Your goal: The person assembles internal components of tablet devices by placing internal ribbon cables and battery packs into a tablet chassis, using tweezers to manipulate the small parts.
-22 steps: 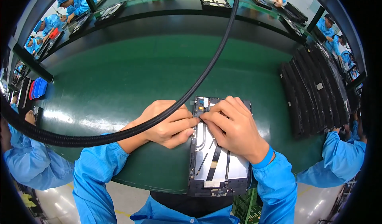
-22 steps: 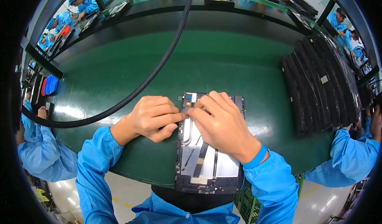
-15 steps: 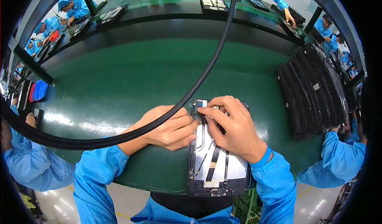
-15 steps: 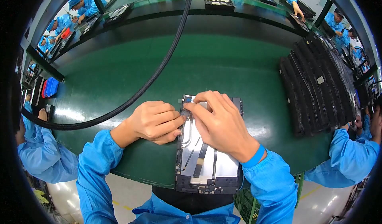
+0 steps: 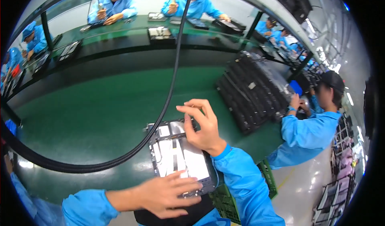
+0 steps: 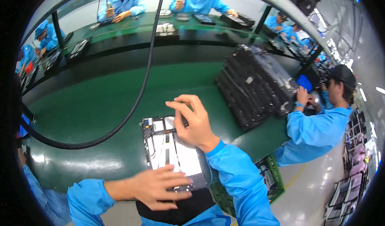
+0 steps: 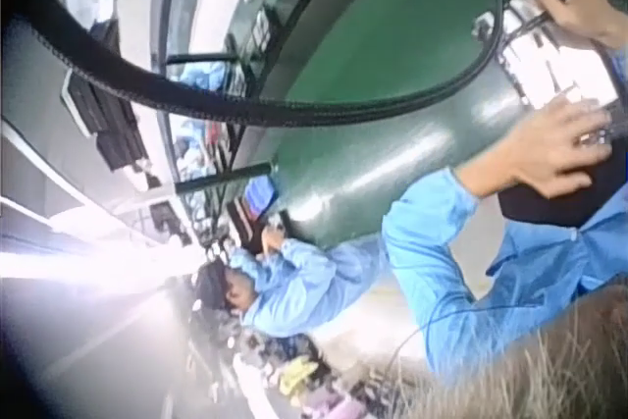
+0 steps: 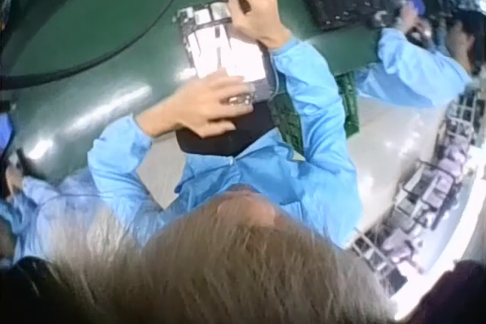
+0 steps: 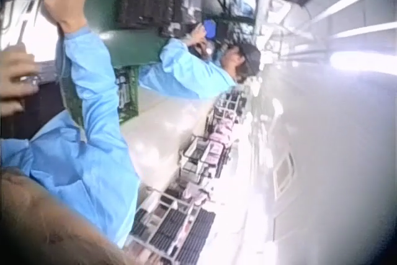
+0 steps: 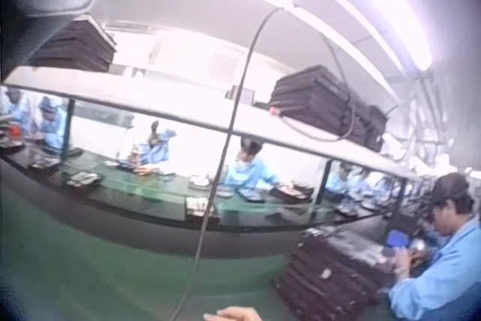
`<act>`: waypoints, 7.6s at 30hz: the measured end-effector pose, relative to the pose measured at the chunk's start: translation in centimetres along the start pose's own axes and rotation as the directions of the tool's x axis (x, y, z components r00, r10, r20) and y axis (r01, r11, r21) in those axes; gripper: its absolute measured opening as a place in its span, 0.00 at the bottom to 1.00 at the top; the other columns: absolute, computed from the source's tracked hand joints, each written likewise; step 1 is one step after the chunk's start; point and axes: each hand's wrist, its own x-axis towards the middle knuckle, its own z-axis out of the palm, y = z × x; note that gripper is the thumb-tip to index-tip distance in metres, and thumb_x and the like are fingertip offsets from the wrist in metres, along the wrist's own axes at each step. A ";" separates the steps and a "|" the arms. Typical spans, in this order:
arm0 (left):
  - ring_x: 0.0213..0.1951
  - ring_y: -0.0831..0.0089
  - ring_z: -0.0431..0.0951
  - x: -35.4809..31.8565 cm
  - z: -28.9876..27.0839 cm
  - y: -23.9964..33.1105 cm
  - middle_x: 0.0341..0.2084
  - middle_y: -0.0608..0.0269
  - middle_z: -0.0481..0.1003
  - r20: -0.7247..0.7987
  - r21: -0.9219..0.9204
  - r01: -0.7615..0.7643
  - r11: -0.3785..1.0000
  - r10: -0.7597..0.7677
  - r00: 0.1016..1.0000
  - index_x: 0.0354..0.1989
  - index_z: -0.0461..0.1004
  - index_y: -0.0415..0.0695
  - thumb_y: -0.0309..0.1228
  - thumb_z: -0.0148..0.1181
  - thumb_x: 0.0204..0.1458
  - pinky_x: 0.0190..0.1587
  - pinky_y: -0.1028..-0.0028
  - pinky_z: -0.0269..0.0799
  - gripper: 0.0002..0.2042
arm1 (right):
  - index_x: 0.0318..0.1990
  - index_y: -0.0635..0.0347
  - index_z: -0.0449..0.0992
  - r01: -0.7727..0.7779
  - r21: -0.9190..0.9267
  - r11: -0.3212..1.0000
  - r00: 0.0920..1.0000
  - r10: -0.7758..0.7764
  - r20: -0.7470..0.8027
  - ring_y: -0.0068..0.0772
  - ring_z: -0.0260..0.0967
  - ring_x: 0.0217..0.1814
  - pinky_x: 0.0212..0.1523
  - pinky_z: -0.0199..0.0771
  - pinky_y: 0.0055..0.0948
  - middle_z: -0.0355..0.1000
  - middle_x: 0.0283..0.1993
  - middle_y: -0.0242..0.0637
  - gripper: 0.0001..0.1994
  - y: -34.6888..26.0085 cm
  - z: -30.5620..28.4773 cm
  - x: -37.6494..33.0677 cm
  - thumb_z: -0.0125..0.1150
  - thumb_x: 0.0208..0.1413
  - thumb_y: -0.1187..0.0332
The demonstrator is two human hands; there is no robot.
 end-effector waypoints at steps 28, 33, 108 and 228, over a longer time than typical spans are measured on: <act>0.83 0.36 0.51 -5.6 -9.0 -15.1 0.80 0.35 0.57 -0.580 0.405 0.754 0.517 -0.492 0.649 0.83 0.61 0.45 0.29 0.67 0.52 0.86 0.42 0.43 0.44 | 0.91 0.45 0.36 -0.504 -0.783 0.365 0.556 0.831 0.030 0.75 0.59 0.80 0.81 0.59 0.58 0.66 0.76 0.73 0.75 8.5 -31.1 7.9 0.83 0.40 0.37; 0.82 0.38 0.54 -5.2 -8.3 -14.2 0.77 0.38 0.60 -0.591 0.391 0.718 0.576 -0.441 0.675 0.82 0.60 0.44 0.27 0.67 0.49 0.86 0.43 0.45 0.46 | 0.89 0.47 0.49 -0.369 -0.824 0.431 0.797 0.603 -0.042 0.68 0.62 0.75 0.80 0.61 0.57 0.67 0.76 0.66 0.72 6.2 -29.7 7.7 0.85 0.34 0.44; 0.44 0.53 0.89 -7.2 -7.0 -4.6 0.39 0.47 0.85 -0.073 0.607 -0.053 0.793 0.122 0.990 0.36 0.86 0.29 0.24 0.69 0.46 0.51 0.61 0.91 0.11 | 0.40 0.58 0.79 0.022 0.109 0.994 0.829 -0.079 0.553 0.43 0.69 0.35 0.37 0.73 0.39 0.73 0.30 0.36 0.12 -2.2 2.0 -0.4 0.77 0.51 0.78; 0.39 0.60 0.79 5.5 0.1 -5.0 0.37 0.60 0.80 -0.074 -0.050 0.319 0.947 -0.322 0.944 0.66 0.81 0.43 0.35 0.64 0.58 0.43 0.61 0.71 0.26 | 0.25 0.59 0.72 -0.646 0.029 0.763 0.242 0.168 0.956 0.19 0.62 0.21 0.23 0.56 0.30 0.72 0.19 0.27 0.23 8.8 -9.5 1.4 0.90 0.51 0.68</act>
